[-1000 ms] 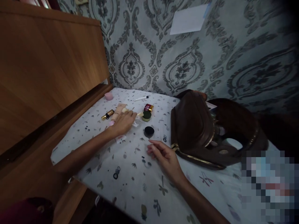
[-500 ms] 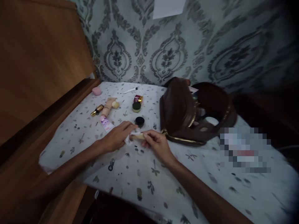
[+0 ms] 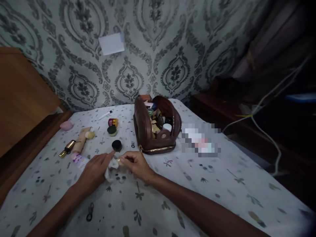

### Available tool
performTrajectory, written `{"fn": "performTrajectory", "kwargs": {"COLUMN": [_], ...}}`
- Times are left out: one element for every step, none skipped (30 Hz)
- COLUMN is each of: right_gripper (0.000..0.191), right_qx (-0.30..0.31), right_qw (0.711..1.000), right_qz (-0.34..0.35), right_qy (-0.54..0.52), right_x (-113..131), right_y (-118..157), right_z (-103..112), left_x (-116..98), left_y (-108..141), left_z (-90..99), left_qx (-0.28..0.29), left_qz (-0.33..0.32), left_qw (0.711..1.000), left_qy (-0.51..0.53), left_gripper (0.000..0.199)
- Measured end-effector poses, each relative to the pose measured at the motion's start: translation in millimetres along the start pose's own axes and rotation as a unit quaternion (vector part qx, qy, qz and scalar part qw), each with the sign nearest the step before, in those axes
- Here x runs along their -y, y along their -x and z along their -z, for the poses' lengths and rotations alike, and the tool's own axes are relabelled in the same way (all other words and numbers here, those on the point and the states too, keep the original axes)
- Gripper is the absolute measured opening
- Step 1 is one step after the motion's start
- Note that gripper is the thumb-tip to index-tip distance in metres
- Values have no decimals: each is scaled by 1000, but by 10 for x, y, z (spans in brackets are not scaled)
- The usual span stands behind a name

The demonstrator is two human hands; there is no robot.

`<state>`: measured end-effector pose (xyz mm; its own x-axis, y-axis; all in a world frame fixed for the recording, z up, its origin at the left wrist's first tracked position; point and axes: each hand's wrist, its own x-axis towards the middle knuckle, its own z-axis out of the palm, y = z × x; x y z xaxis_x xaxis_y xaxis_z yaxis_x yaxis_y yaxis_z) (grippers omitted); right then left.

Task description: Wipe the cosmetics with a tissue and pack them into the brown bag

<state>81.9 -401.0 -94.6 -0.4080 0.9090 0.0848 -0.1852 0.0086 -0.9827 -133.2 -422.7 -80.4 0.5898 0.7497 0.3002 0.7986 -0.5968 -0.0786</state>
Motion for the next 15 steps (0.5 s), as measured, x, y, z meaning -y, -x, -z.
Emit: {"fn": "performTrajectory", "kwargs": {"right_gripper": [28, 30, 31, 33, 34, 34, 35, 35, 36, 36, 35, 35, 35, 35, 35], "right_qx": [-1, -3, -3, -4, -7, -11, -16, -21, -24, -24, -22, -17, -11, -3, 5], "right_qw": [1000, 1000, 1000, 1000, 999, 999, 999, 998, 998, 997, 996, 996, 996, 995, 995], "right_qz": [1, 3, 5, 7, 8, 6, 2, -4, -11, -18, -23, -29, -35, -42, -47], "right_qy": [-11, -19, -24, -28, -32, -37, -45, -54, -63, -72, -79, -84, -87, -87, -85], "right_x": [2, 1, -1, -3, -4, -3, 1, 9, 19, 31, 45, 58, 71, 81, 89], "right_y": [-9, -20, -32, -43, -53, -60, -65, -66, -63, -56, -46, -33, -19, -5, 9], "right_z": [15, 29, 43, 55, 67, 78, 87, 93, 94, 91, 81, 66, 47, 26, 6], "left_x": [69, 134, 192, 239, 272, 292, 296, 288, 269, 243, 214, 185, 159, 138, 119], "left_y": [30, 53, 65, 66, 54, 31, -3, -45, -93, -147, -205, -266, -327, -387, -444], "left_z": [30, 66, 108, 156, 208, 264, 319, 369, 412, 443, 461, 464, 453, 431, 401], "left_qx": [-4, -6, -5, -1, 2, 3, 1, -12, -31, -64, -113, -154, -196, -233, -263], "left_qz": [11, 27, 42, 60, 80, 101, 128, 161, 196, 240, 281, 307, 326, 344, 354], "left_qw": [1000, 1000, 999, 997, 992, 983, 971, 955, 938, 916, 892, 870, 848, 824, 803], "left_qy": [-4, 1, 21, 54, 99, 150, 202, 248, 285, 314, 335, 353, 369, 385, 400], "left_gripper": [42, 38, 36, 34, 33, 32, 32, 34, 35, 36, 36, 34, 34, 35, 35]}}
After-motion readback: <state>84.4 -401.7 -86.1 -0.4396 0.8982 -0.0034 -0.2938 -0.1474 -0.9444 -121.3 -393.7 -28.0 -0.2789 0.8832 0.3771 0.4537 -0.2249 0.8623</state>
